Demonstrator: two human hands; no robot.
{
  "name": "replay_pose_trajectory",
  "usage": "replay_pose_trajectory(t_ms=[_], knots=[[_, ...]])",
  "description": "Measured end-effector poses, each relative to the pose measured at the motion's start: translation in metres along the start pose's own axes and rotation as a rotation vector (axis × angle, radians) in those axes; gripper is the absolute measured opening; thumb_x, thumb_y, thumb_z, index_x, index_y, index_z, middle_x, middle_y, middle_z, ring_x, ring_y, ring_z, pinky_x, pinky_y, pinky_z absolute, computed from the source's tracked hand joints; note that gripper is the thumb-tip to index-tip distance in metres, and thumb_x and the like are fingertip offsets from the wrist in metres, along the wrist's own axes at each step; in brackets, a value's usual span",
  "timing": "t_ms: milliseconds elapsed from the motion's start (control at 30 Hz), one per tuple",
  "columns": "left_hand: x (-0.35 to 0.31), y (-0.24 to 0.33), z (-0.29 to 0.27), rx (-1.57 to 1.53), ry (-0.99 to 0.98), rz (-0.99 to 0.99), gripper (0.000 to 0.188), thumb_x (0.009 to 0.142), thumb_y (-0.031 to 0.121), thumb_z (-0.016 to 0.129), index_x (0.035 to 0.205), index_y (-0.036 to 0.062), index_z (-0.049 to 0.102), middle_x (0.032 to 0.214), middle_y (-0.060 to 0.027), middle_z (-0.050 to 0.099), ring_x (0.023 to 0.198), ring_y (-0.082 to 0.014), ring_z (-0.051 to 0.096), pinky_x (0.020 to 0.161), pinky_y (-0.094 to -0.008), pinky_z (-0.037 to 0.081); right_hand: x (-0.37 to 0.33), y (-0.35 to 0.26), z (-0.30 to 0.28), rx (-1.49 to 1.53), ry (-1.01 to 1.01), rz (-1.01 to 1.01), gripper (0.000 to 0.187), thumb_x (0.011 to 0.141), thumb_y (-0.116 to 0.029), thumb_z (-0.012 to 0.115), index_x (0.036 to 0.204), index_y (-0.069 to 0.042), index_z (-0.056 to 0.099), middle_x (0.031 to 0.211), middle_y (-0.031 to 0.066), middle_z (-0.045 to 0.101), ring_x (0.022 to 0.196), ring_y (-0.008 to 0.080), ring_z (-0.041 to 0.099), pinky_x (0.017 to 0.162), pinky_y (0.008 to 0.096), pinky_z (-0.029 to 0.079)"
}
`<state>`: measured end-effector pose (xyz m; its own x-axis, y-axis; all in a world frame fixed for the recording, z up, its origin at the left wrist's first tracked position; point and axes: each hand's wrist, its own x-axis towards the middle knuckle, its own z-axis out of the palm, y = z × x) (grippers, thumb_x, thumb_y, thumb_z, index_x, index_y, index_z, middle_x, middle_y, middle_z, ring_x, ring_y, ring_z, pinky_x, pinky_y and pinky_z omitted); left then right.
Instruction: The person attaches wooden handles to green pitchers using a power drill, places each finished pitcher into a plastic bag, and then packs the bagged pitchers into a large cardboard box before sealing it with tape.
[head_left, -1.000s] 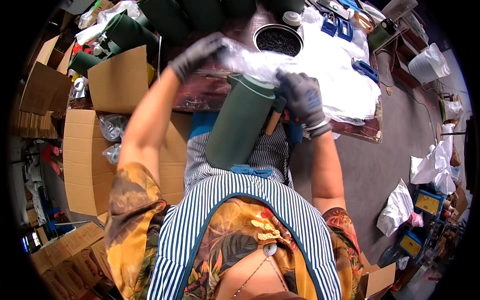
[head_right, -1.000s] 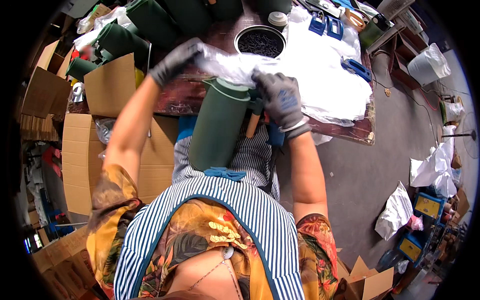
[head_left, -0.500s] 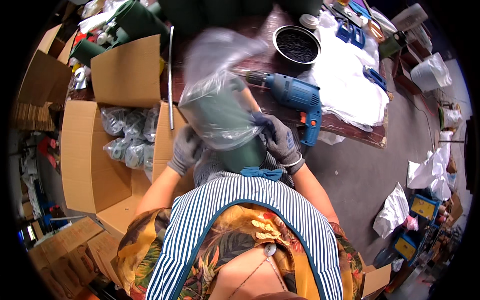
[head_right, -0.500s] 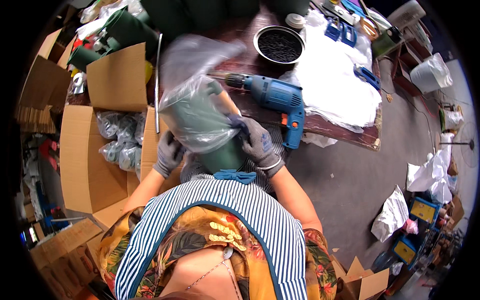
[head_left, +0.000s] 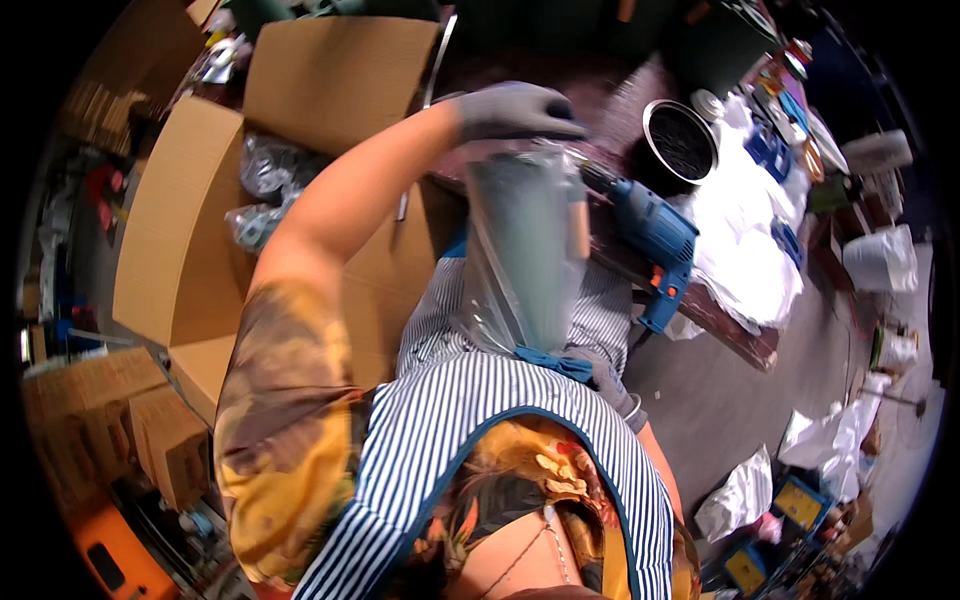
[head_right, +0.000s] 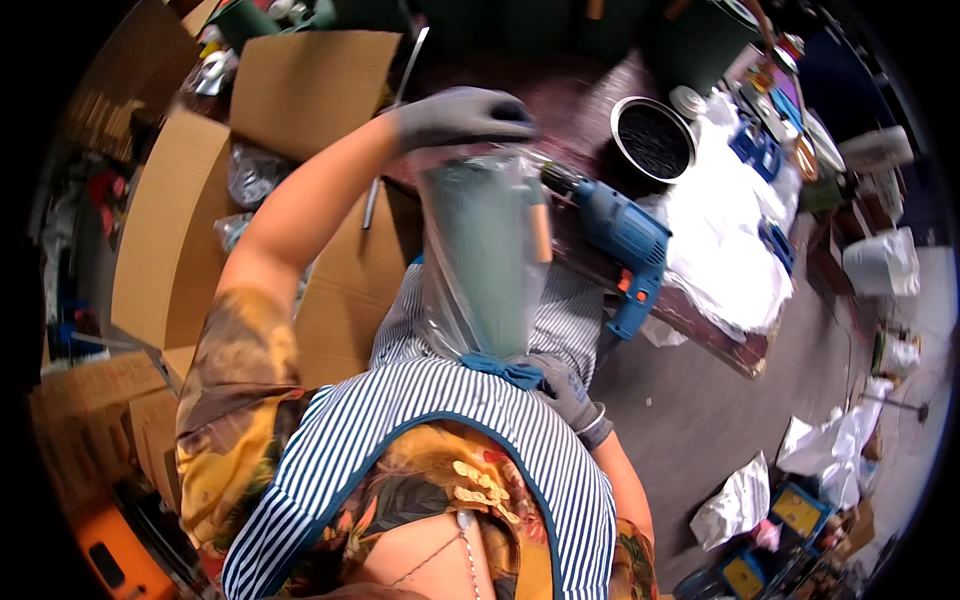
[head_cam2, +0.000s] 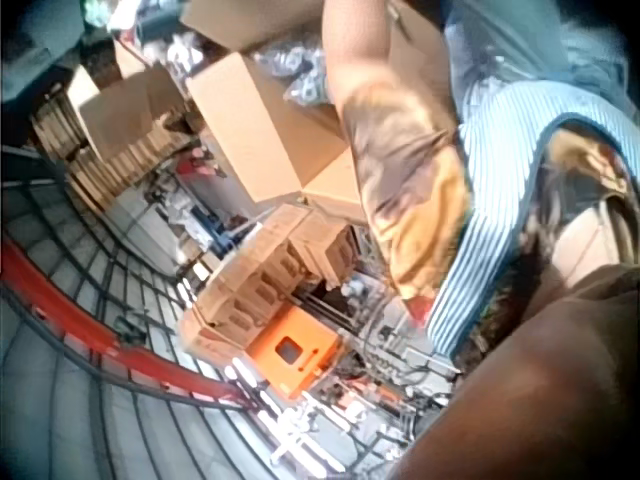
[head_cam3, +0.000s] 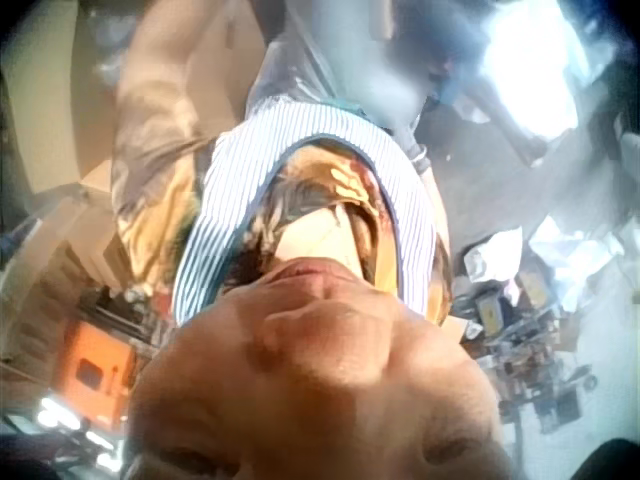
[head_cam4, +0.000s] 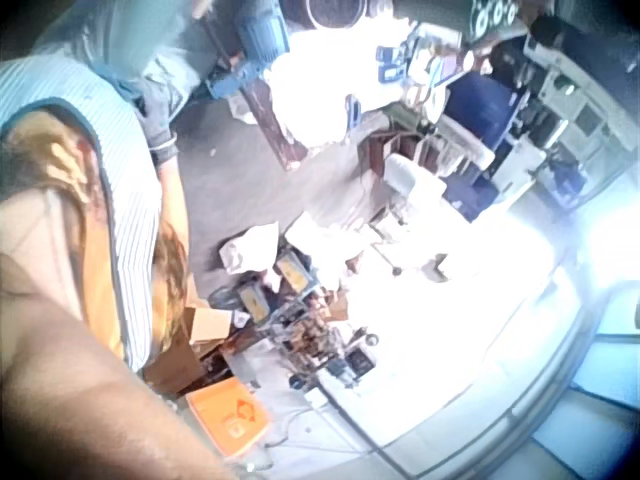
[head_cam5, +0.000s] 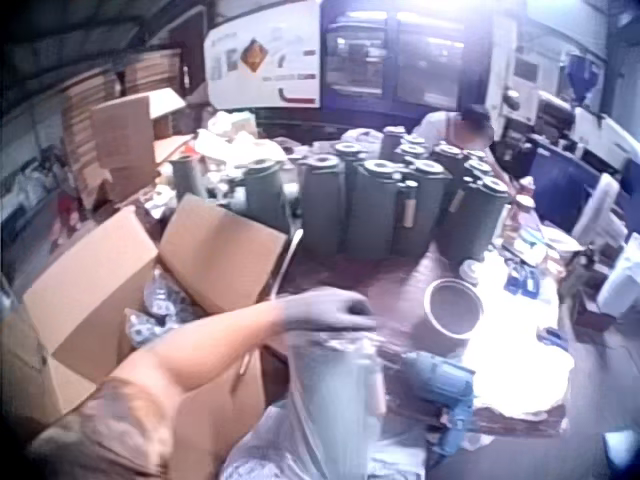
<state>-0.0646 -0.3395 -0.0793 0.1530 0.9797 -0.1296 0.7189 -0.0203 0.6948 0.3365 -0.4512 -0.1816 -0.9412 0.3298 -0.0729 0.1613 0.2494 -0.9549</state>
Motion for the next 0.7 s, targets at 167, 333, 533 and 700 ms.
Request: replay_pose_trajectory(t_ms=[167,333,533,700], knots=[[0.018,0.011,0.019,0.131,-0.501,-0.092,0.059,0.078,0.051,0.081,0.107,0.0000,0.072,0.096,-0.0105,0.073,0.089,-0.0189,0.067,0.079,-0.0340,0.053,-0.009,0.018,-0.002,-0.041,-0.075,0.125,0.047,0.084,-0.040,0.069,0.112,-0.003,0.066,0.104,0.0175,0.069,0.096,0.0350,0.067,0.084,0.0409,0.051],[-0.156,0.026,-0.023,-0.164,0.011,-0.264,0.058,0.071,0.023,0.081,0.120,-0.0034,0.068,0.103,-0.0136,0.073,0.093,-0.0178,0.068,0.085,-0.0326,0.055,0.018,-0.003,-0.002,0.053,-0.028,0.012,0.043,0.081,-0.031,0.077,0.113,-0.004,0.069,0.107,0.0131,0.070,0.101,0.0288,0.068,0.088,0.0383,0.053],[-0.490,0.038,-0.060,-0.257,0.947,-0.623,0.068,0.081,0.015,0.077,0.140,-0.0036,0.051,0.128,-0.0182,0.063,0.116,-0.0264,0.064,0.103,-0.0377,0.052,0.085,-0.031,-0.001,-0.310,-0.015,-0.226,0.038,0.086,-0.018,0.068,0.122,-0.006,0.069,0.128,0.0173,0.066,0.122,0.0354,0.060,0.105,0.0443,0.046],[-0.520,0.033,0.002,0.827,0.511,-0.674,0.041,0.078,0.012,0.069,0.119,0.0147,0.069,0.100,-0.0112,0.071,0.099,-0.0269,0.068,0.091,-0.0398,0.054,0.103,-0.027,0.016,-0.165,-0.093,-0.084,0.041,0.084,-0.002,0.067,0.125,-0.004,0.067,0.124,0.0176,0.067,0.117,0.0334,0.064,0.100,0.0396,0.049]])
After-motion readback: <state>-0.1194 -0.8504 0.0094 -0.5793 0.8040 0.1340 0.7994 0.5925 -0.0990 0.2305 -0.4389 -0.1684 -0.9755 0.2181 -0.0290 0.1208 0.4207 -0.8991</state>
